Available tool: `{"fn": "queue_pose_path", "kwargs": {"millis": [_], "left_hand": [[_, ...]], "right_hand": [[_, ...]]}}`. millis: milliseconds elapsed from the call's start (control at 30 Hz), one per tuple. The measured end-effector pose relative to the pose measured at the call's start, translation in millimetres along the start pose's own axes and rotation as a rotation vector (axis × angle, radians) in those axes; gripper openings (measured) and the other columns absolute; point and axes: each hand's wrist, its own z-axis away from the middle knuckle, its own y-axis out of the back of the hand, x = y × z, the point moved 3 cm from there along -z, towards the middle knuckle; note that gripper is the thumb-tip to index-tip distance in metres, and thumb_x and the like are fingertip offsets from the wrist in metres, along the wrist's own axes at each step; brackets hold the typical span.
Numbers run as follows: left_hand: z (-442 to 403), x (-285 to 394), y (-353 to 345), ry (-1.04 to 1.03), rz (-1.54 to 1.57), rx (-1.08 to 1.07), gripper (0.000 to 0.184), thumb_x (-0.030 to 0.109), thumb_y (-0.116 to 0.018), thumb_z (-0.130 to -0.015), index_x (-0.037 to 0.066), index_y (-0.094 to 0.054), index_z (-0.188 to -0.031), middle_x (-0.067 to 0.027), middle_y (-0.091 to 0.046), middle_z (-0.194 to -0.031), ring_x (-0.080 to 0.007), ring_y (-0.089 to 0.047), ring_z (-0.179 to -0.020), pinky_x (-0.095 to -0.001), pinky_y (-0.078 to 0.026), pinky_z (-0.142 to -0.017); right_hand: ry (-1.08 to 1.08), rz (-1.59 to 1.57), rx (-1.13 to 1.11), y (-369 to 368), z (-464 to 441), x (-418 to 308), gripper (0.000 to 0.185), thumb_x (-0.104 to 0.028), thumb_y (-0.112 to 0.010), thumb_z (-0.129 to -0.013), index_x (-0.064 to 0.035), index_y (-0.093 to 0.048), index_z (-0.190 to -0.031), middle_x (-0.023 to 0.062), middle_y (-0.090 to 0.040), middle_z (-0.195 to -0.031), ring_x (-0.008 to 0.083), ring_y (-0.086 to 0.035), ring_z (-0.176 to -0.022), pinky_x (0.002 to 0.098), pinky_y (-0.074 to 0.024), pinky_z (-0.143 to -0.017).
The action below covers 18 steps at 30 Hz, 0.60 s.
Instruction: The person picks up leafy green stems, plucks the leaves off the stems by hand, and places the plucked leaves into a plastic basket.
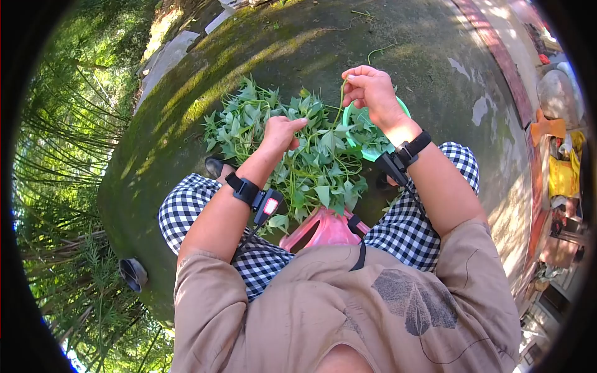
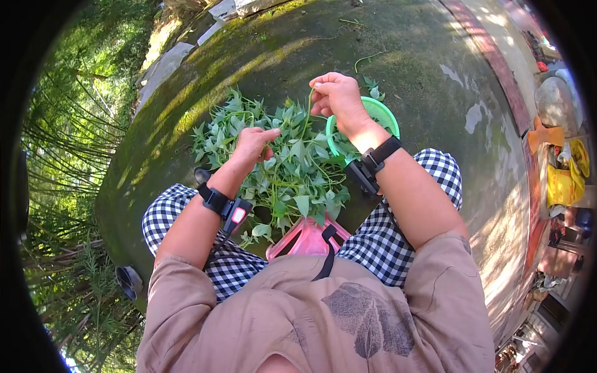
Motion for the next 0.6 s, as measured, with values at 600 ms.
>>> {"fn": "queue_pose_path", "kwargs": {"millis": [600], "left_hand": [[20.6,7.6,-22.2,-0.177,0.187,-0.277,0.013,0.015,-0.077,-0.08,0.004,-0.071,-0.084,0.0027,-0.062,-0.072,-0.0075,-0.051,-0.061,-0.023,-0.042,-0.058]], "right_hand": [[-0.107,0.123,0.003,-23.1,3.4,31.8,0.01,-0.009,-0.056,-0.09,-0.0065,-0.061,-0.098,0.0042,-0.063,-0.078,0.0164,-0.063,-0.058,0.0275,-0.0433,-0.048]]}}
